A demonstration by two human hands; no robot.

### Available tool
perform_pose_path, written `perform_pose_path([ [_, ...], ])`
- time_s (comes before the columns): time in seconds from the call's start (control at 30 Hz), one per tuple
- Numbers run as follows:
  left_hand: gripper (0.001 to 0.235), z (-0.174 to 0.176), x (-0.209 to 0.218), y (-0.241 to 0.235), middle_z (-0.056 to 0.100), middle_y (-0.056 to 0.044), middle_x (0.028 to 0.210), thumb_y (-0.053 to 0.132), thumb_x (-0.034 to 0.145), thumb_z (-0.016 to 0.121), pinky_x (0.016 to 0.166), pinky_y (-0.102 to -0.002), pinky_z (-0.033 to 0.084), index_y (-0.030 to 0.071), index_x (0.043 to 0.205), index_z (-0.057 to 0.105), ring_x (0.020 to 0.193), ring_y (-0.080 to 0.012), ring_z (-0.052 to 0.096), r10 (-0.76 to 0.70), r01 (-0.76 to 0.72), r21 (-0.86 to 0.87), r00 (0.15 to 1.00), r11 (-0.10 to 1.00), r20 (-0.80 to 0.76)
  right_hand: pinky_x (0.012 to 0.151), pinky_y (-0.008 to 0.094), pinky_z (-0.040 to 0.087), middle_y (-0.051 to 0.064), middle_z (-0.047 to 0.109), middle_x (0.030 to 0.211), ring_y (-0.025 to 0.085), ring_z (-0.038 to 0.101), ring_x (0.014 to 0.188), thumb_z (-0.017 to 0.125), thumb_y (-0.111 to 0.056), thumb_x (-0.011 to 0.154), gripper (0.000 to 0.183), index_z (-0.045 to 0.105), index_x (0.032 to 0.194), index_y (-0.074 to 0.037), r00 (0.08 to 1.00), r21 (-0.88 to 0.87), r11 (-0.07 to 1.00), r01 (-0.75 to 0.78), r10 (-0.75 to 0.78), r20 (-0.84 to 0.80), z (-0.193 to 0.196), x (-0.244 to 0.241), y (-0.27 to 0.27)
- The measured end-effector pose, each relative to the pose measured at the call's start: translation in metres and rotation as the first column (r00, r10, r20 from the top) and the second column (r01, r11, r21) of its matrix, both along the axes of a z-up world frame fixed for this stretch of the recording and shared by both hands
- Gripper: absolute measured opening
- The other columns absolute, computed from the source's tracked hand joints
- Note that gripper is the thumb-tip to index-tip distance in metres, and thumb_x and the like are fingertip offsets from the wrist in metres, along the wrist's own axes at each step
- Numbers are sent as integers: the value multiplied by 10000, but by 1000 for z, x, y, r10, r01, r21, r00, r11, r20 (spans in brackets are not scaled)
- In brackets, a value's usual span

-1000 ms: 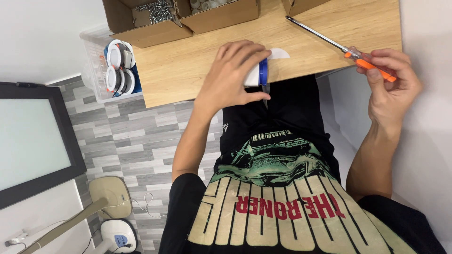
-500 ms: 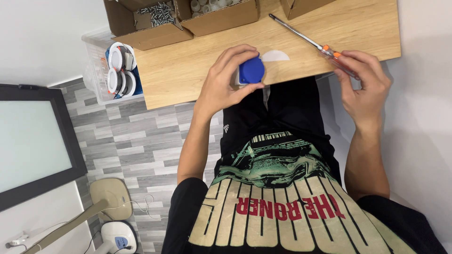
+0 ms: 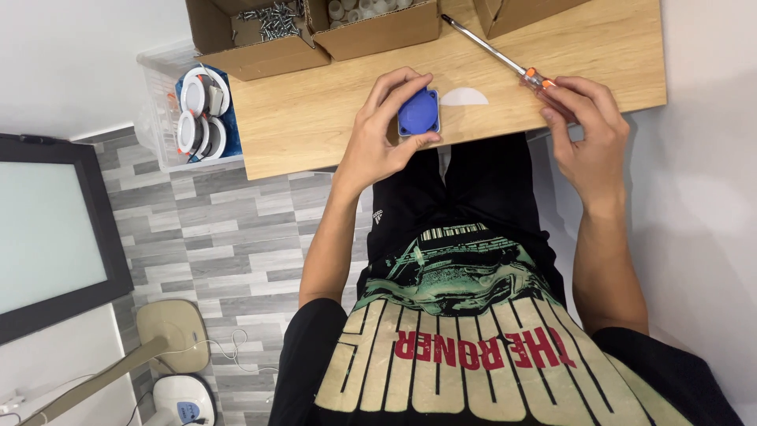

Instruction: Assembling a TV cover component by fitting a blue socket into a white plastic housing and using a screwdriver.

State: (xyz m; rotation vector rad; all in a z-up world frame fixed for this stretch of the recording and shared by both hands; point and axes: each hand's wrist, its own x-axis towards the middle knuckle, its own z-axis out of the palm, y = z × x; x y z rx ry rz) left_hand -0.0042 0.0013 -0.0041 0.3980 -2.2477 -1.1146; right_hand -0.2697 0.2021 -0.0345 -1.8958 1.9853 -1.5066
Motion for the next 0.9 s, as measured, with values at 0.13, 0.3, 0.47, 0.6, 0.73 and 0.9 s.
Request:
perform_pose_path([
  [0.13, 534, 2, -2, 4, 567, -114, 1492, 294, 1064, 847, 1245, -497, 507, 127, 1518, 622, 1420, -313, 565, 35, -42, -96, 997, 994, -66, 1105, 509, 552, 266, 658, 1404, 426, 662, 1247, 809, 67, 1159, 193, 770, 1345, 104, 986, -2, 997, 72, -72, -152, 0, 0, -4],
  [0.3, 495, -4, 0, 17, 558, -134, 1454, 569, 1096, 667, 1145, -485, 531, 186, 1407, 632, 1343, -310, 554, 78, -99, -72, 964, 992, -253, 1182, 572, 520, 274, 719, 1306, 487, 679, 1287, 822, 48, 1108, 169, 758, 1249, 117, 993, -140, 989, -50, 34, -114, 20, 25, -17],
  [0.47, 656, -26, -12, 29, 591, -190, 1479, 606, 982, 791, 1165, -447, 471, 111, 1387, 644, 1337, -304, 598, -50, 120, 126, 888, 985, -456, 1050, 531, 574, 205, 769, 1267, 454, 740, 1209, 812, -7, 1060, 206, 806, 1263, 30, 976, -159, 976, -150, 171, 131, 39, 61, -32],
  [0.6, 632, -18, -12, 39, 581, -219, 1494, 531, 963, 837, 1188, -480, 468, 79, 1354, 631, 1378, -340, 600, -117, 196, 130, 883, 972, -455, 975, 472, 613, 179, 784, 1264, 388, 777, 1154, 751, -16, 1076, 238, 806, 1306, 9, 949, -177, 967, -185, 222, 223, 47, 74, -46],
  [0.73, 628, -8, -8, 39, 601, -232, 1474, 515, 959, 841, 1161, -485, 501, 64, 1349, 646, 1353, -383, 639, -133, 173, 67, 908, 983, -398, 892, 458, 606, 179, 790, 1161, 379, 785, 1015, 779, 32, 1052, 165, 823, 1211, 14, 938, -212, 957, -198, 248, 244, 56, 76, -50],
  [0.9, 633, -8, -7, 32, 608, -260, 1451, 471, 918, 882, 1153, -508, 531, 45, 1329, 657, 1324, -419, 665, -159, 190, 50, 917, 980, -366, 851, 425, 597, 172, 760, 1064, 322, 759, 922, 801, 35, 1020, 157, 822, 1172, -1, 906, -241, 941, -235, 302, 296, 41, 68, -54],
])
